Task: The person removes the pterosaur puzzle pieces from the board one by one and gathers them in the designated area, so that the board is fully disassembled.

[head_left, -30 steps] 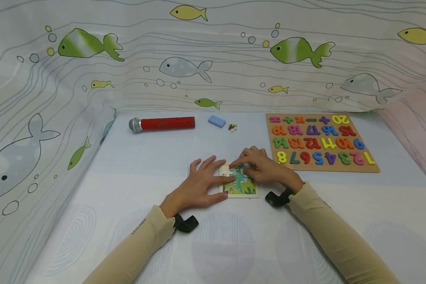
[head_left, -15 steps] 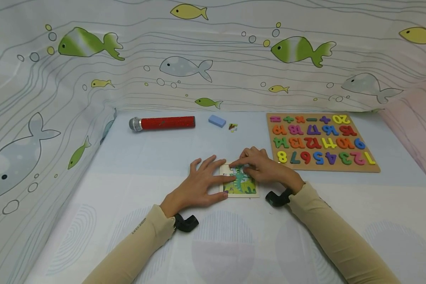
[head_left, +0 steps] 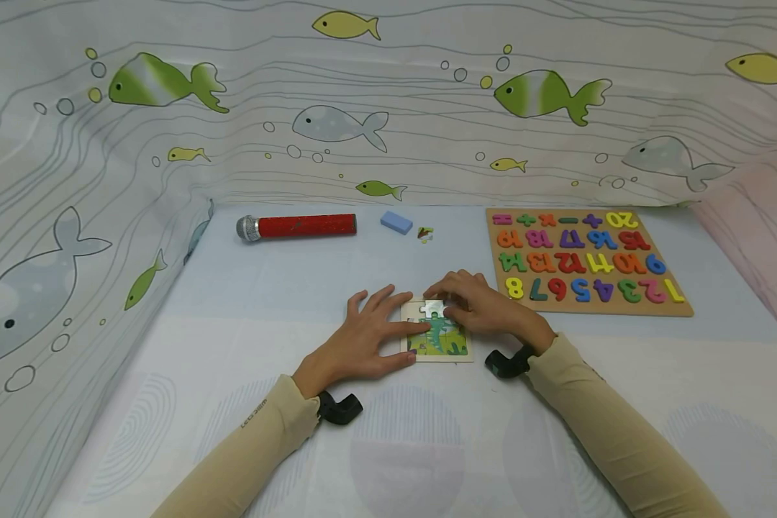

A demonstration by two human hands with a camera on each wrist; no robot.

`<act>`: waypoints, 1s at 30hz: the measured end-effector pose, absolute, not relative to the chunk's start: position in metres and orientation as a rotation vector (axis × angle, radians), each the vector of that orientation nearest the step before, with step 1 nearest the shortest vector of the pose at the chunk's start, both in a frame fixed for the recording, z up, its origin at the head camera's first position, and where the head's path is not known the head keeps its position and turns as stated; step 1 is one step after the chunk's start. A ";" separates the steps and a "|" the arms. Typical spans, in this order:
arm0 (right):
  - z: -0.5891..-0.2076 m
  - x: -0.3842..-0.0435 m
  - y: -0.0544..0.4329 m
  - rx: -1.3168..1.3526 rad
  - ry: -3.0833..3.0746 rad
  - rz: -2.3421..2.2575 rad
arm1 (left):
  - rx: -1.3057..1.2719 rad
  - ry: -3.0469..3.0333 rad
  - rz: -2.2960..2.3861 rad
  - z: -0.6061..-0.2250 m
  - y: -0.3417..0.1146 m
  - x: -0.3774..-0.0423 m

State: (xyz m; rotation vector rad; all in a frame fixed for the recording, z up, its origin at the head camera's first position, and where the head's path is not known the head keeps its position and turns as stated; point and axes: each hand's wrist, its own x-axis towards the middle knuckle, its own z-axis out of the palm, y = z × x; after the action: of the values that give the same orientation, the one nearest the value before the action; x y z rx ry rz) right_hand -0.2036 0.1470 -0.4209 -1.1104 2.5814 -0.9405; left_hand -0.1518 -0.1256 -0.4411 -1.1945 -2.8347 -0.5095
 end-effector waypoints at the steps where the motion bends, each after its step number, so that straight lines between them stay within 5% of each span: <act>1: -0.421 -0.204 0.147 -1.103 2.581 -0.940 | -1.193 -2.836 -0.507 -0.441 -0.126 -0.152; 30: -0.419 -0.204 0.143 -1.077 2.577 -0.911 | -1.194 -2.839 -0.502 -0.440 -0.125 -0.151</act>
State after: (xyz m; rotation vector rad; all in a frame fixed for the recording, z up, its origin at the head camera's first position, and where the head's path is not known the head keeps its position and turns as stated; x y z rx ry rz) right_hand -0.2039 0.1434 -0.4187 -1.0774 2.5775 -0.9112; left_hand -0.1510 -0.1253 -0.4400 -1.1935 -2.8387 -0.5025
